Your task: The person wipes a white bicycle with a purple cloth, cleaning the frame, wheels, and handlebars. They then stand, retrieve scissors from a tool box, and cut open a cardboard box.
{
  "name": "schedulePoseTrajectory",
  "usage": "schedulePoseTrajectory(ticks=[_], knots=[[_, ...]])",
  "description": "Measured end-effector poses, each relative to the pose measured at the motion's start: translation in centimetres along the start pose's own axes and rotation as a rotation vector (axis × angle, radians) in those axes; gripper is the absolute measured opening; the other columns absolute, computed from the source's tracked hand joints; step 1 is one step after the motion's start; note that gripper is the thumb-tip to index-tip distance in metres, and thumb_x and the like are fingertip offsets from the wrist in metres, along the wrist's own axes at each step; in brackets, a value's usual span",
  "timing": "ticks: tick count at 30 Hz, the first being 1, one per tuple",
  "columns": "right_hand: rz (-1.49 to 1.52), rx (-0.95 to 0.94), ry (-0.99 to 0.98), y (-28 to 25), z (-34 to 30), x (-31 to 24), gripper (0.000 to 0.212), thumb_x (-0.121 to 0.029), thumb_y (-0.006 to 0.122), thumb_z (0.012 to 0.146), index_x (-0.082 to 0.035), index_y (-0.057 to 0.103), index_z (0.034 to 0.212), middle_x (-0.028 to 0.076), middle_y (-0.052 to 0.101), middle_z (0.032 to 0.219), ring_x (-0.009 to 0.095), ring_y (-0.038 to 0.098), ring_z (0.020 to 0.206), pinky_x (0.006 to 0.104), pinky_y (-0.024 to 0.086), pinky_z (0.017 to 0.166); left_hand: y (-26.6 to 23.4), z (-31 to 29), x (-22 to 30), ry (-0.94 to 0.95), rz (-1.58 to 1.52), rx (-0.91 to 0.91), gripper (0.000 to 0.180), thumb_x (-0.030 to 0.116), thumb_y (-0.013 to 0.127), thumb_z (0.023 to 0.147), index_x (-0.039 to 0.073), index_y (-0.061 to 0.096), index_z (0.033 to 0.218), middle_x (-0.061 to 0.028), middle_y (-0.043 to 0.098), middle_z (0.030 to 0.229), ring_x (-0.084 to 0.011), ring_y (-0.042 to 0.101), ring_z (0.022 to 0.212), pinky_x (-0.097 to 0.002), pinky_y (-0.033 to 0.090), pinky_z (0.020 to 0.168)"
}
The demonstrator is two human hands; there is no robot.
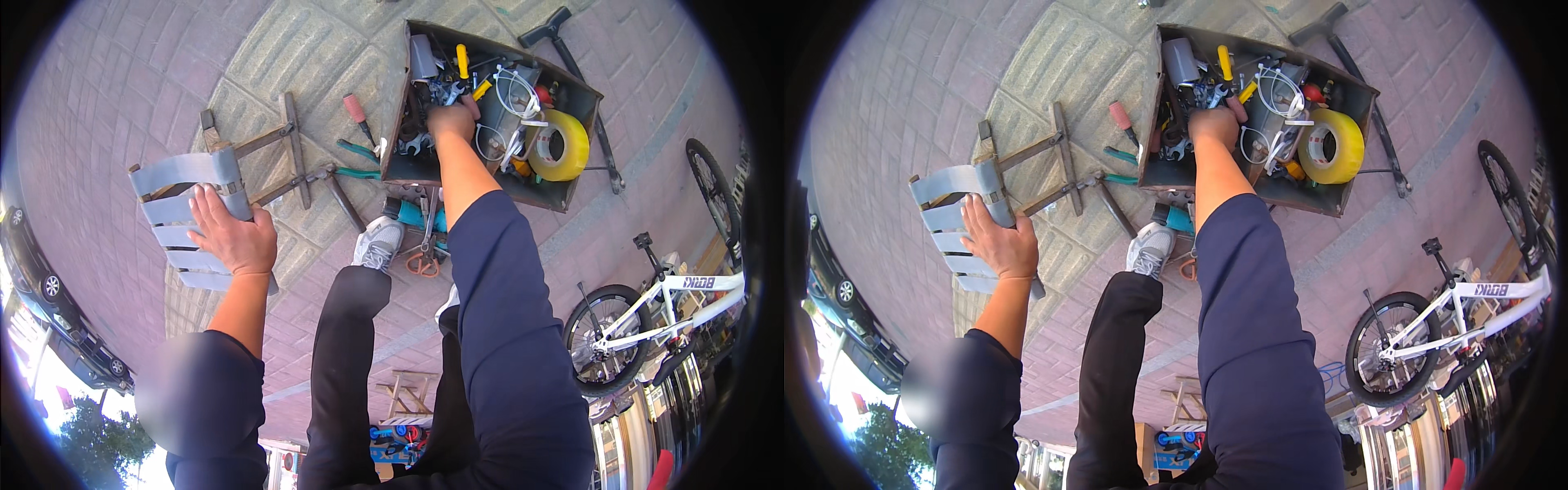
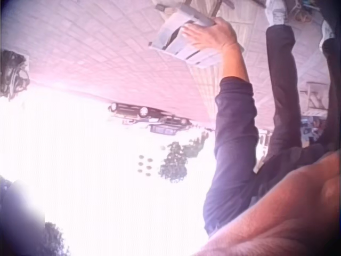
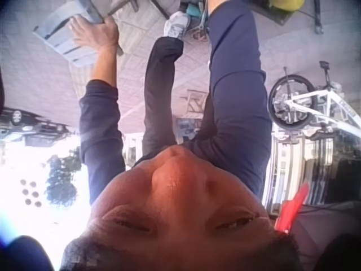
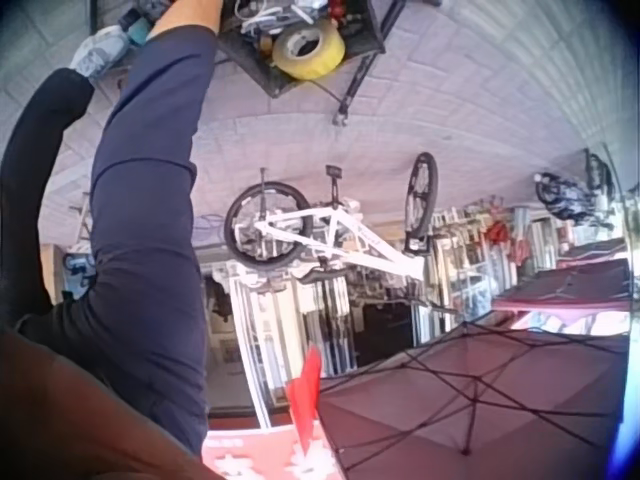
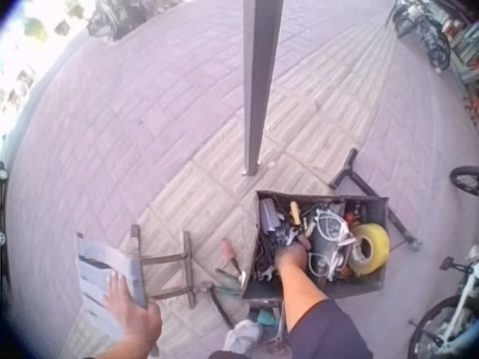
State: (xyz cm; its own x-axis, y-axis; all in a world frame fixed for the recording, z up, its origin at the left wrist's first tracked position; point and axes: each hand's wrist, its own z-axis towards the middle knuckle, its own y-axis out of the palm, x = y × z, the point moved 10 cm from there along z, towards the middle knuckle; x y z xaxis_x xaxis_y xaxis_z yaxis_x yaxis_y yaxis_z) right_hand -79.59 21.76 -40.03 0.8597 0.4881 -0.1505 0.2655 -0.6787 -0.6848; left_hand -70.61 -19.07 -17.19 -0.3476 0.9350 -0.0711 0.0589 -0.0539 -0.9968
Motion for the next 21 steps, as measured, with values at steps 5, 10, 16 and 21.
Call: schedulePoseTrajectory(ticks=[5, 10, 16, 21], knots=[[-0.009, 0.101, -0.18, -0.1, 1.8, 0.4, 0.047, -0.033, 0.077, 0.082, -0.005, 0.073, 0.119, 0.019, 0.071, 0.125, 0.033, 0.069, 0.115, 0.0411, 0.054, 0.099, 0.4, 0.0, 0.0, -0.021, -0.019, -0.038, 0.083, 0.025, 0.068, 0.078, 0.0, 0.036, 0.151, -0.0184, 0.037, 0.159, -0.0407, 0.027, 0.151, -0.0729, 0.013, 0.115], [-0.018, 0.093, 0.083, -0.4, -0.3, 0.5, 0.051, -0.041, 0.072, 0.084, -0.004, 0.073, 0.119, 0.02, 0.07, 0.126, 0.035, 0.067, 0.118, 0.0414, 0.051, 0.103, 0.1, -0.2, 0.0, -0.015, -0.029, -0.035, 0.085, 0.026, 0.069, 0.079, -0.001, 0.035, 0.152, -0.0185, 0.036, 0.159, -0.0406, 0.026, 0.152, -0.0726, 0.01, 0.115], [-0.048, 0.19, -0.125, -2.6, -0.9, -1.1, 0.072, -0.045, 0.075, 0.078, 0.0, 0.063, 0.132, 0.022, 0.063, 0.136, 0.036, 0.063, 0.124, 0.0392, 0.048, 0.107, 0.3, -0.2, -0.1, -0.027, -0.024, -0.039, 0.085, 0.026, 0.069, 0.079, -0.001, 0.035, 0.152, -0.0186, 0.037, 0.159, -0.0404, 0.026, 0.152, -0.0726, 0.011, 0.115], [-0.022, 0.189, -0.217, -2.3, 0.3, -0.1, 0.062, -0.041, 0.078, 0.078, -0.003, 0.067, 0.126, 0.017, 0.059, 0.141, 0.035, 0.065, 0.119, 0.0415, 0.051, 0.102, 0.3, 0.0, 0.1, -0.017, -0.013, -0.042, 0.084, 0.026, 0.068, 0.079, -0.001, 0.035, 0.151, -0.0188, 0.037, 0.159, -0.0403, 0.026, 0.152, -0.0724, 0.012, 0.115]])
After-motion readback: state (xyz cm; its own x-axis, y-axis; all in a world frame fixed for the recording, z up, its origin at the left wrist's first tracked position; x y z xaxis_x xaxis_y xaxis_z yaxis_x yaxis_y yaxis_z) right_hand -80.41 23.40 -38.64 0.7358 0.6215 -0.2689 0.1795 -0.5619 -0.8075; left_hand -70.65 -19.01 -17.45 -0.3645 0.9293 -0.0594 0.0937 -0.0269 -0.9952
